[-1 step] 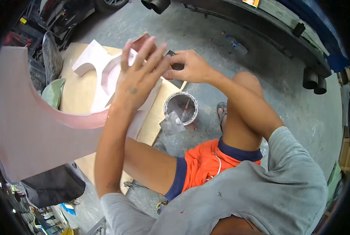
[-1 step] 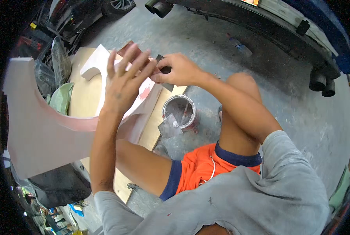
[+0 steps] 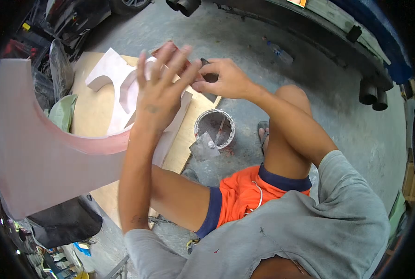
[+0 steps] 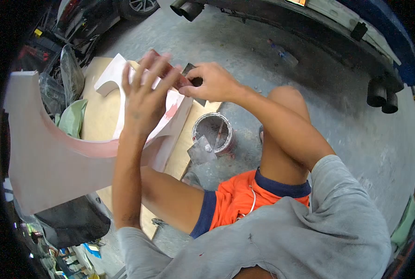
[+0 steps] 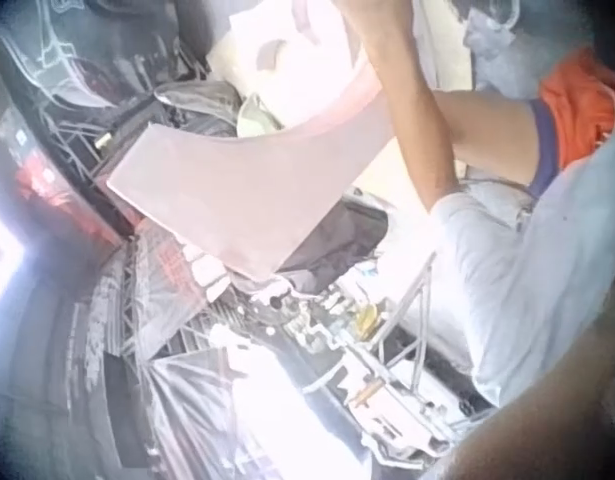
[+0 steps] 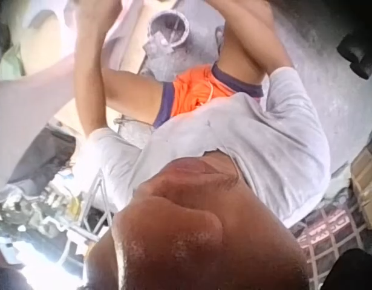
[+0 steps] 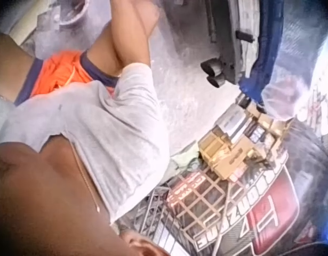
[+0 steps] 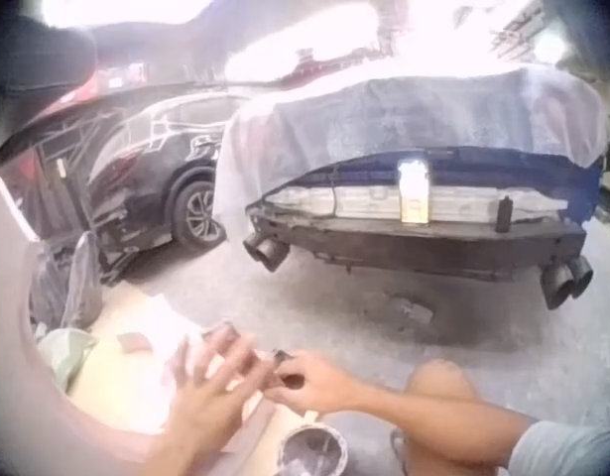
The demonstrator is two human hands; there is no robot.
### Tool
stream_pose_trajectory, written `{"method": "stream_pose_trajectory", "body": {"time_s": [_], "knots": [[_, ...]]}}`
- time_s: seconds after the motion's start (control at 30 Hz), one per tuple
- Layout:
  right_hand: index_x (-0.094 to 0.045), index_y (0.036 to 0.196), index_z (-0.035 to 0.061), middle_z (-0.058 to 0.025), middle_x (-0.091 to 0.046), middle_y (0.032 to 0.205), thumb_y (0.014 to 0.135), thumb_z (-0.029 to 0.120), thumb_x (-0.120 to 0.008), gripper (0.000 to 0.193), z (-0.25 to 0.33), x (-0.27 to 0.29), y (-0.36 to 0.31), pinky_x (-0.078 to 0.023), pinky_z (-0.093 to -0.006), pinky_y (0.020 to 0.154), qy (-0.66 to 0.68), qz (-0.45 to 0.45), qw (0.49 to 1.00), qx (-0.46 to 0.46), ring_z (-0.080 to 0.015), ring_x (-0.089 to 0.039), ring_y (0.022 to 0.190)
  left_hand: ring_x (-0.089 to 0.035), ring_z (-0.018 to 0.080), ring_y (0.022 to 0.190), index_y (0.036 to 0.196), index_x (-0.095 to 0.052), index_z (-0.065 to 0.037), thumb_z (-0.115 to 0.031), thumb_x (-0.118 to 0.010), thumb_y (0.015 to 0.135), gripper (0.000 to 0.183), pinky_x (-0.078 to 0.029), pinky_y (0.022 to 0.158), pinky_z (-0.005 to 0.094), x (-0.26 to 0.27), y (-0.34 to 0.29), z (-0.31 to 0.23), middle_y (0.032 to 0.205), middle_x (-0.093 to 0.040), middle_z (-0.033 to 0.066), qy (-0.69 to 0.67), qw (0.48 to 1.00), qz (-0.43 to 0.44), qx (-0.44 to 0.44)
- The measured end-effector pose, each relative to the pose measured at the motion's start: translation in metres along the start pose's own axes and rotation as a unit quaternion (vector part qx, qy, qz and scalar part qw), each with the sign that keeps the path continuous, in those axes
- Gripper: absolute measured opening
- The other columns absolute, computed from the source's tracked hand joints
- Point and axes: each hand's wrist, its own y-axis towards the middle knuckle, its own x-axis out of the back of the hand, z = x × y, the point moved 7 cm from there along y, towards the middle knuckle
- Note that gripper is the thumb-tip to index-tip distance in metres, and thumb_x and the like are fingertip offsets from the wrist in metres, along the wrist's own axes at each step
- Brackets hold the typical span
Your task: Applying and mixing red body filler putty on a car panel using putty knives and a mixing board.
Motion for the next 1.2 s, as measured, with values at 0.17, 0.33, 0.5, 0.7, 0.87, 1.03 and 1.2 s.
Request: {"method": "stream_pose_trajectory", "body": {"time_s": [0.17, 0.33, 0.5, 0.7, 0.87, 1.03, 1.2], "knots": [[-0.076, 0.090, 0.0078, -0.0108, -0.069, 0.095, 0.079, 0.042, -0.078, 0.036, -0.014, -0.019, -0.004, -0.053, -0.0463, 0.072, -0.142, -0.065, 0.988, -0.003, -0.0334, -0.068, 0.087, -0.061, 0.0293, 0.118, 0.136, -0.054, 0.014, -0.022, -0.085, 0.084, 0.070, -0.052, 0.095, 0.0392, -0.041, -0.065, 0.049, 0.135, -0.058, 0.0267, -0.430, 0.633, -0.249, 0.594], [-0.073, 0.110, 0.0155, -0.0099, -0.070, 0.103, 0.083, 0.022, -0.072, 0.028, 0.001, -0.059, -0.021, -0.057, -0.0447, 0.078, -0.209, 0.036, 0.976, 0.045, -0.0334, -0.069, 0.094, -0.071, 0.0219, 0.095, 0.133, -0.055, 0.016, -0.021, -0.085, 0.087, 0.066, -0.058, 0.087, 0.0300, -0.057, -0.100, 0.040, 0.107, -0.070, 0.0184, -0.516, 0.580, -0.188, 0.602], [-0.068, 0.078, 0.0020, -0.0137, -0.064, 0.080, 0.079, 0.030, -0.078, 0.029, 0.021, -0.079, -0.043, -0.056, -0.0438, 0.070, -0.125, -0.015, 0.986, 0.111, -0.0315, -0.068, 0.076, -0.069, 0.0187, 0.098, 0.134, -0.057, 0.014, -0.030, -0.089, 0.083, 0.074, -0.055, 0.085, 0.0284, -0.038, -0.142, 0.019, 0.112, -0.070, 0.0190, -0.502, 0.592, -0.159, 0.610], [-0.070, 0.076, 0.0027, -0.0149, -0.067, 0.089, 0.082, 0.028, -0.074, 0.027, 0.020, -0.106, -0.070, -0.057, -0.0448, 0.069, -0.126, 0.047, 0.969, 0.206, -0.0334, -0.070, 0.075, -0.068, 0.0204, 0.100, 0.125, -0.063, 0.017, -0.019, -0.084, 0.089, 0.055, -0.055, 0.087, 0.0286, -0.004, -0.178, -0.037, 0.109, -0.072, 0.0201, -0.351, 0.618, -0.079, 0.699], [-0.066, 0.067, 0.0001, -0.0154, -0.063, 0.067, 0.081, 0.025, -0.073, 0.030, 0.009, -0.058, -0.041, -0.055, -0.0434, 0.065, -0.094, 0.084, 0.992, 0.027, -0.0326, -0.066, 0.065, -0.071, 0.0210, 0.094, 0.120, -0.067, 0.015, -0.015, -0.080, 0.091, 0.044, -0.056, 0.084, 0.0296, -0.021, -0.191, -0.067, 0.104, -0.074, 0.0200, -0.333, 0.605, -0.105, 0.716], [-0.066, 0.068, -0.0010, -0.0168, -0.061, 0.067, 0.080, 0.023, -0.072, 0.028, 0.012, -0.024, -0.038, -0.049, -0.0442, 0.060, -0.060, -0.033, 0.994, 0.090, -0.0317, -0.060, 0.059, -0.072, 0.0177, 0.085, 0.113, -0.071, 0.011, -0.009, -0.077, 0.091, 0.030, -0.057, 0.078, 0.0277, -0.031, -0.191, -0.072, 0.095, -0.075, 0.0161, -0.252, 0.657, -0.077, 0.706], [-0.068, 0.072, -0.0009, -0.0178, -0.061, 0.069, 0.080, 0.021, -0.072, 0.024, -0.007, -0.008, -0.045, -0.047, -0.0450, 0.061, -0.007, -0.049, 0.997, 0.056, -0.0343, -0.060, 0.061, -0.072, 0.0155, 0.083, 0.107, -0.072, 0.008, -0.008, -0.079, 0.091, 0.024, -0.057, 0.076, 0.0258, -0.041, -0.193, -0.078, 0.093, -0.075, 0.0132, -0.238, 0.652, -0.087, 0.715]]}}
